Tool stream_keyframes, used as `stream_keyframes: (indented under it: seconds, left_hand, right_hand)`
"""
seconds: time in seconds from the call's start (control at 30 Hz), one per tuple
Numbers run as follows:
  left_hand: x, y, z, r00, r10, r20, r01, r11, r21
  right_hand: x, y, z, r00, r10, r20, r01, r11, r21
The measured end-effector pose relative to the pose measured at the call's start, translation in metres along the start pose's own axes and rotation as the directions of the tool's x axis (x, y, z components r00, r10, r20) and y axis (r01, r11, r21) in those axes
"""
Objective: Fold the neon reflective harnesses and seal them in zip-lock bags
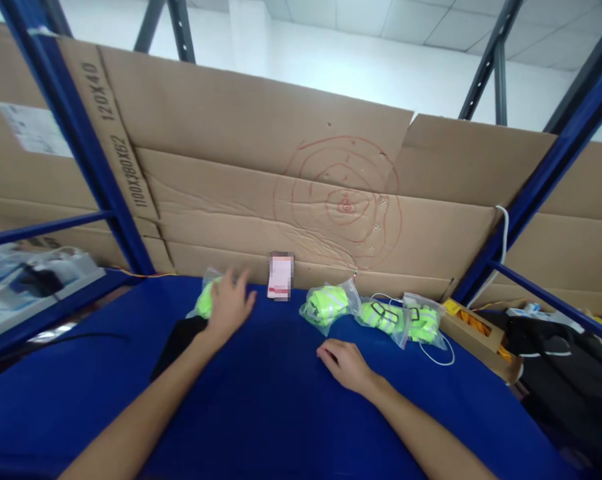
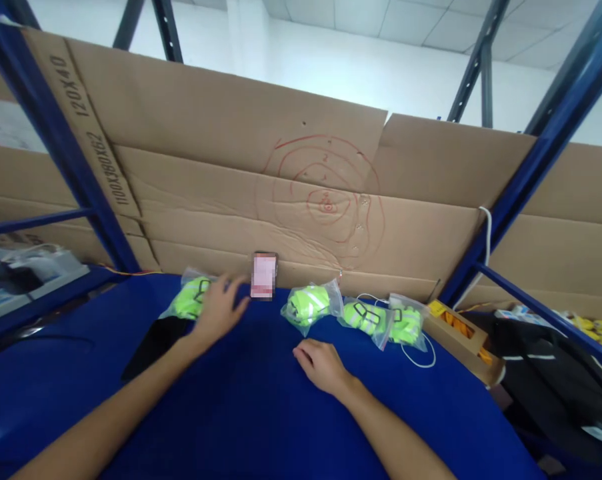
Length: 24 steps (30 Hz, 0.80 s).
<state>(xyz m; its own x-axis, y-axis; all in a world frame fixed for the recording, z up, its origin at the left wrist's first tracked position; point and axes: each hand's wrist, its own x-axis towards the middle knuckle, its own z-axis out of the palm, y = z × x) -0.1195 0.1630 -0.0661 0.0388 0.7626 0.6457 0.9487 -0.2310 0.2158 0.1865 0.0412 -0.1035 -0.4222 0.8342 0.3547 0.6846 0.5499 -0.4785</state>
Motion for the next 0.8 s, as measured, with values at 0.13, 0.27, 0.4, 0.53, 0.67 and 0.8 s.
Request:
stream_keyframes:
  seconds: [0.13,0.27,0.4,0.53,0.67,0.8]
  left_hand:
    - [-0.059,0.071,0.012,0.85,0.515,0.11,-0.46,0.828,-0.321]
    - [-0.081,0.098,0.007,0.718,0.688,0.104,-0.585,0.678,-0.444]
    - [-0.056,0.11,-0.002,0.819,0.573,-0.015,-0.516,0.726,-0.454]
    - [-0.038,0.128,0.02,0.832,0.555,0.009,-0.49,0.741,-0.458]
    - [-0.043,0.13,0.051,0.812,0.565,0.145,-0.45,0.765,-0.46]
    - [-0.047,0.122,0.058,0.797,0.575,0.182,-0.441,0.761,-0.477]
  right_hand:
    - [0.002,0.004,0.001,1.0,0.018,-0.012,-0.018,1.0,0.025]
    - [0.002,0.005,0.004,0.999,0.01,-0.037,-0.009,0.999,0.044]
    - [0.001,0.006,0.005,0.987,0.048,-0.153,-0.039,0.997,0.065]
    - [-0.002,0.008,0.002,0.96,0.079,-0.268,-0.06,0.995,0.08]
    - [-0.002,0.01,-0.011,0.9,0.008,-0.435,-0.017,1.0,-0.018]
    - [0.003,0.02,-0.018,0.808,0.032,-0.589,-0.133,0.983,-0.129]
